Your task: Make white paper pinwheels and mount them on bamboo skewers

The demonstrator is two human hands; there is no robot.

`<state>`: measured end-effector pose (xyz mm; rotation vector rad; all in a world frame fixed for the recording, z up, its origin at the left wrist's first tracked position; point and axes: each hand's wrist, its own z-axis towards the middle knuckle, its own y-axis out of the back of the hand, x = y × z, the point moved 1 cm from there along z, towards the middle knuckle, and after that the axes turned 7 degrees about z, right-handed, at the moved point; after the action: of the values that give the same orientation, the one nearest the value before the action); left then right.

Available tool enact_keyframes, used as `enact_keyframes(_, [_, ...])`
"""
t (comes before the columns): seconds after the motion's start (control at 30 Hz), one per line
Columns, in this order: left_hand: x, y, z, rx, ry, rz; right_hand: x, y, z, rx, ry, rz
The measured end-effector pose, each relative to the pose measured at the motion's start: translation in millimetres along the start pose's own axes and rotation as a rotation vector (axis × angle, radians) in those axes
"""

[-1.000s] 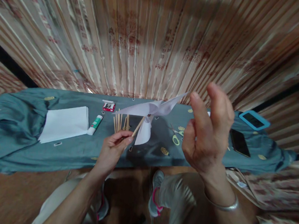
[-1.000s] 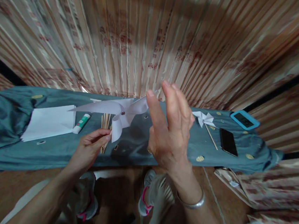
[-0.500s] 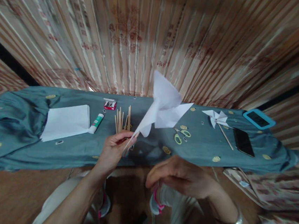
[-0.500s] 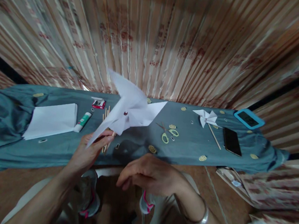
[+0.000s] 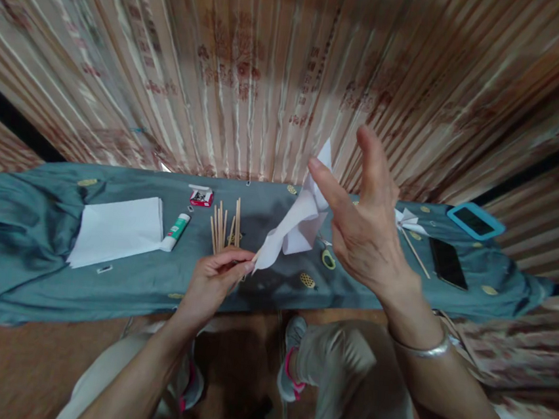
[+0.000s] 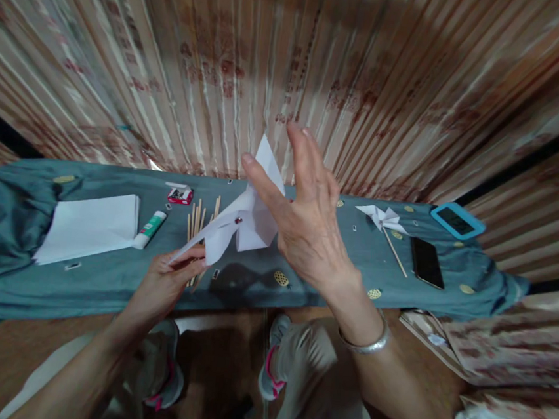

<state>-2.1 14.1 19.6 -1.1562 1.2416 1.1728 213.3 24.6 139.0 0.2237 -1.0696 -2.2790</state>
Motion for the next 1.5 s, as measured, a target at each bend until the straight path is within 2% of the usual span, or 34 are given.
enact_keyframes(0.17, [-4.5,1.7,-1.8,-0.047,0.069,0.011,-19.8,-17.6,-16.2,0.083,-0.059,0.121])
enact_keyframes(0.23, [-5.1,2.2,-2.5,-0.044,0.061,-0.001,-18.3,-31.1,-34.6,0.215,-0.076,0.255])
enact_keyframes(0.3, [-5.5,2.2,-3.0,-0.026,0.039,-0.010,-6.1,-41.8,-53.9,0.415,-0.080,0.462])
enact_keyframes(0.37, [-5.1,1.8,-3.0,-0.022,0.028,-0.010,14.4,-41.9,-67.7,0.612,-0.061,0.728])
enact_keyframes(0.43, [-3.6,1.1,-2.4,-0.021,0.029,-0.012,35.2,-28.4,-72.0,0.712,-0.046,0.974])
enact_keyframes(0.47, [-2.6,0.7,-2.0,-0.020,0.029,-0.015,43.2,-17.7,-70.7,0.709,-0.039,1.088])
enact_keyframes(0.5, [-1.7,0.2,-1.6,-0.018,0.029,-0.019,48.8,-5.8,-67.5,0.674,-0.049,1.188])
enact_keyframes(0.57, [-0.1,-0.7,-0.9,-0.017,0.031,-0.025,51.8,16.8,-58.1,0.494,-0.132,1.249])
enact_keyframes(0.63, [0.1,-1.3,-0.6,-0.014,0.031,-0.025,45.9,33.3,-48.0,0.153,-0.242,1.073])
enact_keyframes(0.7, [-1.4,-1.7,-0.7,-0.015,0.047,-0.012,36.6,40.8,-39.7,-0.186,-0.305,0.824])
enact_keyframes(0.77, [-4.1,-1.8,-0.9,-0.028,0.064,0.000,27.0,39.5,-32.4,-0.369,-0.291,0.622])
enact_keyframes(0.8, [-5.4,-1.9,-1.0,-0.036,0.072,0.001,22.2,36.6,-28.7,-0.385,-0.250,0.541])
enact_keyframes(0.87, [-7.2,-1.9,-1.2,-0.041,0.082,-0.005,12.4,28.6,-21.1,-0.315,-0.117,0.401])
enact_keyframes(0.93, [-6.9,-2.1,-1.4,-0.031,0.094,-0.015,1.0,19.5,-14.0,-0.156,-0.031,0.320])
enact_keyframes(1.03, [-4.0,-2.2,-2.2,0.006,0.101,-0.035,-19.8,7.2,-6.1,-0.008,-0.091,0.305])
enact_keyframes(1.13, [-1.4,-1.9,-2.9,0.042,0.078,-0.071,-38.6,-5.6,-3.6,0.006,-0.146,0.329])
enact_keyframes(1.23, [-0.6,-1.2,-3.2,0.044,0.082,-0.105,-46.3,-24.9,-9.3,0.049,-0.126,0.425])
enact_keyframes(1.33, [-1.1,-0.7,-3.1,0.017,0.101,-0.136,-37.4,-49.1,-25.8,0.190,-0.139,0.528])
enact_keyframes(1.4, [-1.7,-0.2,-2.8,-0.006,0.105,-0.142,-21.3,-59.9,-41.5,0.301,-0.178,0.578])
enact_keyframes(1.43, [-1.7,0.1,-2.7,-0.012,0.107,-0.136,-10.2,-61.2,-49.6,0.349,-0.167,0.599])
enact_keyframes(1.5, [-1.1,0.9,-2.3,-0.007,0.102,-0.129,16.3,-54.3,-64.0,0.531,-0.114,0.683])
